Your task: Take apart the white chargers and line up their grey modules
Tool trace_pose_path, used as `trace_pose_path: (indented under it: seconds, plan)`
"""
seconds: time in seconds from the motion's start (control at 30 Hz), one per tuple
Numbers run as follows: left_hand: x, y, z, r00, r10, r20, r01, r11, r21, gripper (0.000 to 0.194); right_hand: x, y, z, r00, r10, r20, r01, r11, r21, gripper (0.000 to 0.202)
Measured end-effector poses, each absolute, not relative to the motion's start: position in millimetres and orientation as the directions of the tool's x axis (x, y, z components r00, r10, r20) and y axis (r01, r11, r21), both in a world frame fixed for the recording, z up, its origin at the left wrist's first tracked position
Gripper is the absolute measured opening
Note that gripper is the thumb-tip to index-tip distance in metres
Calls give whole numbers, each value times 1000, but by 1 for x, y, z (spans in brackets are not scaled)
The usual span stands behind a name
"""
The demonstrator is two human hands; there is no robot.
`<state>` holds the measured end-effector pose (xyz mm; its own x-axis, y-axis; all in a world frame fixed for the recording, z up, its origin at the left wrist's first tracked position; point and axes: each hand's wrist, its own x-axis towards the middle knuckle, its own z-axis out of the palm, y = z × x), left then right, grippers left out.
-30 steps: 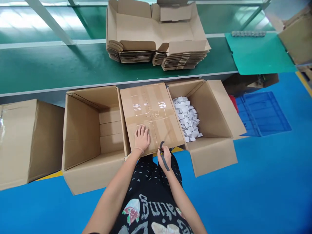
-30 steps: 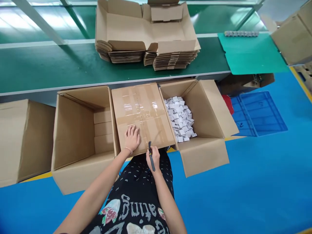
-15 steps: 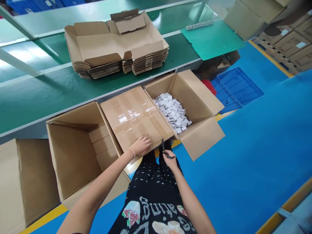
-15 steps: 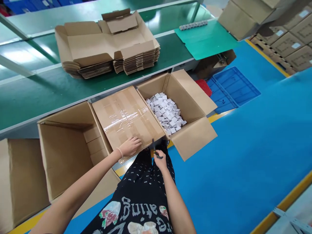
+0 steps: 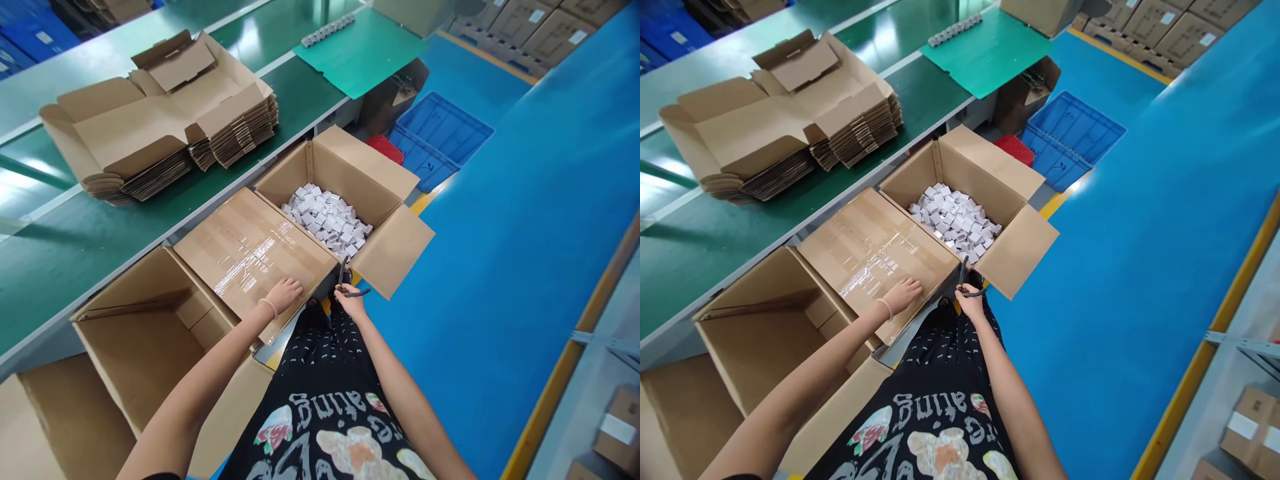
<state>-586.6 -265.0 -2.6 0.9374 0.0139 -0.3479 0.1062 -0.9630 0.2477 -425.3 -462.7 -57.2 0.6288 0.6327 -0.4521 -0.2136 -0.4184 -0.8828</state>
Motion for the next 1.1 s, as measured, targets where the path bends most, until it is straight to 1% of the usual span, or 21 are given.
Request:
trace_pose_path:
  seconds: [0.17, 0.3, 0.4, 0.5, 0.6, 0.67, 0.77, 0.83, 0.9, 0.93, 1.0, 1.03, 1.1]
  plan:
    - [-589, -268, 0, 936, 34, -349, 114, -971, 211, 23, -430, -455, -50, 602, 636, -482, -326, -355, -876, 20]
    - [-590, -270, 1, 938, 43, -345, 122, -970, 211, 23, -448, -444, -42, 577, 647, -499, -429, -281, -859, 27]
    - [-589, -270, 1, 932, 33, -362, 136, -955, 262, 23, -469, -434, -40, 535, 656, -532, -517, -243, -821, 35]
    - [-587, -269, 1, 915, 38, -402, 186, -924, 335, 23, -488, -424, -42, 544, 618, -567, -576, -216, -788, 41]
    - [-582, -267, 0, 889, 56, -454, 270, -865, 422, 23, -498, -417, -43, 586, 575, -571, -578, -198, -792, 45]
    - [-576, -265, 1, 871, 75, -485, 342, -801, 491, 24, -499, -417, -39, 615, 570, -545, -538, -203, -818, 45]
    - [-570, -264, 10, 844, 125, -521, 472, -634, 612, 26, -491, -424, -22, 654, 609, -450, -397, -230, -888, 40]
    - [-576, -270, 23, 826, 176, -535, 550, -458, 698, 30, -482, -433, -3, 665, 661, -348, -246, -247, -937, 33]
    - [-590, -285, 43, 806, 222, -549, 590, -235, 772, 37, -472, -442, 18, 628, 743, -232, -69, -244, -967, 25]
    - [-599, -296, 53, 796, 232, -559, 593, -115, 797, 41, -467, -446, 28, 580, 795, -178, 16, -230, -973, 22]
    - [-618, -325, 70, 776, 231, -586, 575, 120, 809, 51, -462, -450, 44, 421, 902, -93, 155, -172, -973, 19]
    - [-626, -341, 76, 763, 235, -602, 561, 224, 797, 55, -460, -451, 49, 320, 945, -65, 203, -135, -970, 17]
    - [-637, -374, 79, 710, 294, -640, 518, 397, 757, 55, -462, -449, 53, 136, 990, -43, 262, -78, -962, 17]
